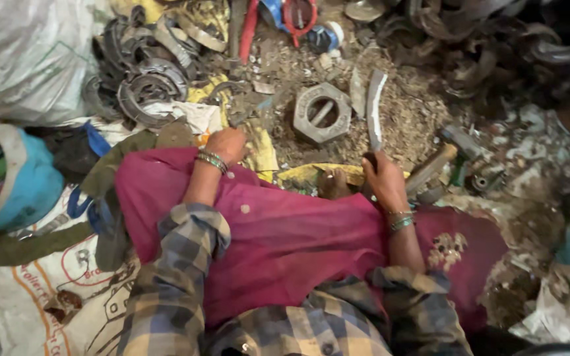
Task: The person sits on the floor and uses a hammer and chisel to shape a small metal piece placed on a metal anvil. They repeatedly strike the metal piece, adjusting its position as needed, surrounded by scrap metal and tools.
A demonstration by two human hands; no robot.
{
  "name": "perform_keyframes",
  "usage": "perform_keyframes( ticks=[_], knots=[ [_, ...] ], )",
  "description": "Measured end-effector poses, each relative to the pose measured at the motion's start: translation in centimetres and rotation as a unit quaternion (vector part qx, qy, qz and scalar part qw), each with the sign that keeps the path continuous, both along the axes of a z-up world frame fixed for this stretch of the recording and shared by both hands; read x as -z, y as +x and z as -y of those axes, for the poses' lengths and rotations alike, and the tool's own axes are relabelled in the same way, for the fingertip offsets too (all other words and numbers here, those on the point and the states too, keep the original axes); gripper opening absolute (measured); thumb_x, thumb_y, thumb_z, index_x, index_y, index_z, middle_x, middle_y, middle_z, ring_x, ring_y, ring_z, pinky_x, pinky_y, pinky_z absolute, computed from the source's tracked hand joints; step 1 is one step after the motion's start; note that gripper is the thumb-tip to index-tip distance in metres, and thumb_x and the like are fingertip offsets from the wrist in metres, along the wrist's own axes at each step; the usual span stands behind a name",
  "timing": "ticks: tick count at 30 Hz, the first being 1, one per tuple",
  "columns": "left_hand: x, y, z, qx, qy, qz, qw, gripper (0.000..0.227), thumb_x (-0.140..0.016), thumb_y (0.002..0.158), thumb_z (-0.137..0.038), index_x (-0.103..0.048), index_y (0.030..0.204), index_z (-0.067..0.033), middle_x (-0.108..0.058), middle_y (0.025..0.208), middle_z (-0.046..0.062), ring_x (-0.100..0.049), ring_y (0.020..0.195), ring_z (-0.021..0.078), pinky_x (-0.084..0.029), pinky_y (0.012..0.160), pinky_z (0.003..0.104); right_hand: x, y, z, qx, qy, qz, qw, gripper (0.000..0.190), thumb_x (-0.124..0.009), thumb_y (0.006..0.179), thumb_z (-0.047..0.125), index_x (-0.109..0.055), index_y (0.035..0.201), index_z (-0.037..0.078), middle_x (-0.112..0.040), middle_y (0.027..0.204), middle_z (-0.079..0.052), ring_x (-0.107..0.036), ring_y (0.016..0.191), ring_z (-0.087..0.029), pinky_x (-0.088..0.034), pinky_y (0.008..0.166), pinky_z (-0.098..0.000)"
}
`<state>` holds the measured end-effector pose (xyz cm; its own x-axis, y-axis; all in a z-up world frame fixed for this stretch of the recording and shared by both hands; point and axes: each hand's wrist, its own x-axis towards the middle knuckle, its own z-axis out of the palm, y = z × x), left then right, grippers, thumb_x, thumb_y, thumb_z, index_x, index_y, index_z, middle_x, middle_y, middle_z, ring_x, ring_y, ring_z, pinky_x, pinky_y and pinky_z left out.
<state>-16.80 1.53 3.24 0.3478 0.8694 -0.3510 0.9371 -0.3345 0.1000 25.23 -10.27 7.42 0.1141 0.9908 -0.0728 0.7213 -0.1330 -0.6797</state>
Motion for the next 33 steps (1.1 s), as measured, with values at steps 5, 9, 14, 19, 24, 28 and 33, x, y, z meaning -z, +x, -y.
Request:
perform_keyframes(
  ticks=[5, 9, 14, 19, 24, 28, 33],
  knots=[
    [-1.3, -2.9, -7.2, -0.053, 0.070, -0.004, 0.996, 0.025, -0.070, 0.086, -0.026, -0.078, 0.088, -0.0025, -0.073, 0.094, 0.026, -0.073, 0.088, 0.0420, -0.058, 0.076, 0.052, -1.4, -0.7, -0.4, -0.039, -0.010, 0.034, 0.999, 0.028, -0.066, 0.099, 0.028, -0.070, 0.116, 0.007, -0.073, 0.103, -0.022, -0.070, 0.093, -0.042, -0.055, 0.079, -0.0499],
    [1.5, -4.6, -11.2, -0.150, 0.188, 0.011, 0.971, 0.016, -0.065, 0.091, -0.010, -0.080, 0.090, -0.0046, -0.074, 0.095, 0.024, -0.074, 0.087, 0.0412, -0.059, 0.075, 0.051, -1.8, -1.0, -0.8, -0.053, 0.000, 0.040, 0.998, 0.027, -0.065, 0.099, 0.027, -0.070, 0.115, 0.006, -0.074, 0.100, -0.022, -0.070, 0.092, -0.041, -0.055, 0.079, -0.0492],
    [6.6, -4.4, -11.8, -0.142, 0.333, 0.000, 0.932, 0.015, -0.068, 0.077, -0.010, -0.081, 0.085, -0.0071, -0.074, 0.093, 0.018, -0.073, 0.090, 0.0374, -0.059, 0.070, 0.049, -2.0, -1.6, -1.8, -0.075, -0.013, 0.075, 0.994, 0.027, -0.067, 0.099, 0.027, -0.069, 0.115, 0.005, -0.073, 0.095, -0.022, -0.070, 0.087, -0.042, -0.054, 0.076, -0.0507],
    [7.9, -4.6, -12.3, -0.191, 0.298, 0.001, 0.935, 0.013, -0.066, 0.081, -0.004, -0.079, 0.083, -0.0055, -0.074, 0.093, 0.019, -0.074, 0.086, 0.0374, -0.060, 0.070, 0.047, -2.3, -2.3, -2.2, -0.085, -0.018, 0.088, 0.992, 0.030, -0.068, 0.097, 0.028, -0.068, 0.117, 0.005, -0.072, 0.092, -0.023, -0.070, 0.083, -0.042, -0.054, 0.072, -0.0513],
    [7.0, -4.7, -11.9, -0.242, 0.258, 0.046, 0.934, 0.008, -0.071, 0.076, -0.004, -0.078, 0.080, -0.0034, -0.073, 0.088, 0.022, -0.073, 0.080, 0.0408, -0.059, 0.067, 0.048, -2.5, -2.5, -2.1, -0.111, 0.008, 0.078, 0.991, 0.028, -0.066, 0.098, 0.026, -0.066, 0.114, 0.004, -0.073, 0.095, -0.022, -0.069, 0.083, -0.043, -0.054, 0.072, -0.0516],
    [5.8, -4.1, -12.2, -0.269, 0.241, 0.068, 0.930, 0.011, -0.078, 0.074, -0.012, -0.077, 0.080, -0.0029, -0.073, 0.086, 0.023, -0.073, 0.083, 0.0419, -0.059, 0.072, 0.048, -2.5, -2.3, -1.9, -0.104, -0.031, 0.093, 0.990, 0.027, -0.065, 0.100, 0.028, -0.065, 0.113, 0.004, -0.073, 0.094, -0.022, -0.070, 0.082, -0.042, -0.054, 0.073, -0.0514],
    [2.9, -3.9, -12.1, -0.244, 0.292, 0.266, 0.886, 0.021, -0.082, 0.073, -0.013, -0.082, 0.092, -0.0042, -0.076, 0.085, 0.019, -0.074, 0.079, 0.0368, -0.058, 0.073, 0.043, -2.2, -2.3, -1.7, -0.109, -0.024, 0.129, 0.985, 0.030, -0.066, 0.099, 0.029, -0.065, 0.116, 0.003, -0.073, 0.094, -0.024, -0.069, 0.085, -0.043, -0.053, 0.076, -0.0523]
  ],
)
